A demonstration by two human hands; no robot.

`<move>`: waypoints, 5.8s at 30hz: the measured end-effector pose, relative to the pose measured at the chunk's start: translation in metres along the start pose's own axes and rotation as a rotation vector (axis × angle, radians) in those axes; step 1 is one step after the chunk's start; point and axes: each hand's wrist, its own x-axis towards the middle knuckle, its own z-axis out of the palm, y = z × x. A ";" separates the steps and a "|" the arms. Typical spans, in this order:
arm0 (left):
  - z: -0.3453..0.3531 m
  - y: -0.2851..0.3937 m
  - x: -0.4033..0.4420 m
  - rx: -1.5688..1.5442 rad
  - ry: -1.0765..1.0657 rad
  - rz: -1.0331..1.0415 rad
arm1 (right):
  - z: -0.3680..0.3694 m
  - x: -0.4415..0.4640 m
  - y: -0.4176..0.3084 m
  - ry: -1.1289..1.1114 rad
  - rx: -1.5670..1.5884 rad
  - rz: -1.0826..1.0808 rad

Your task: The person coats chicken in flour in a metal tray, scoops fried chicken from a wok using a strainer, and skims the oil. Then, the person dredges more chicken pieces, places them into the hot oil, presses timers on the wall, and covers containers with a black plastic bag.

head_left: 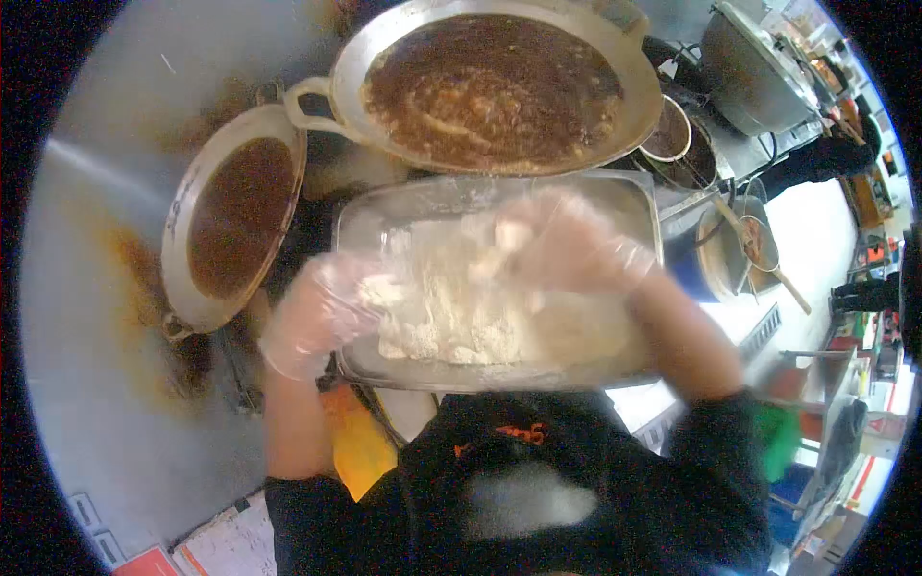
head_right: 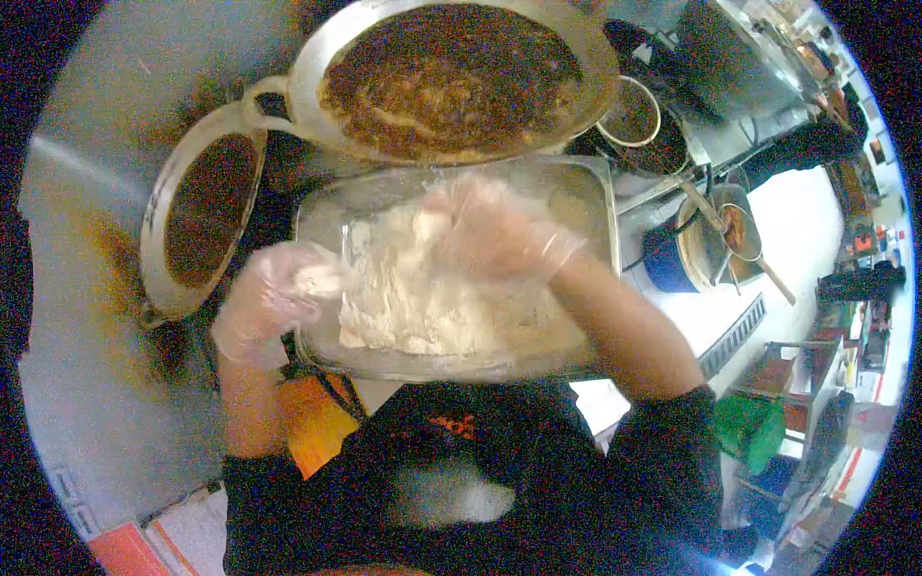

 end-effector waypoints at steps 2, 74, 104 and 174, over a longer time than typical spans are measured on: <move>-0.019 0.044 0.005 -0.365 0.128 0.140 | -0.036 0.010 0.004 0.137 0.219 -0.048; 0.074 -0.125 0.018 0.704 -0.308 -0.438 | 0.115 0.014 0.122 -0.415 -0.228 -0.001; 0.124 -0.186 0.032 0.702 -0.206 -0.372 | -0.064 0.016 -0.047 0.135 0.268 0.189; 0.126 -0.134 -0.019 0.516 0.079 -0.497 | 0.227 -0.006 -0.005 -0.685 -0.144 -0.223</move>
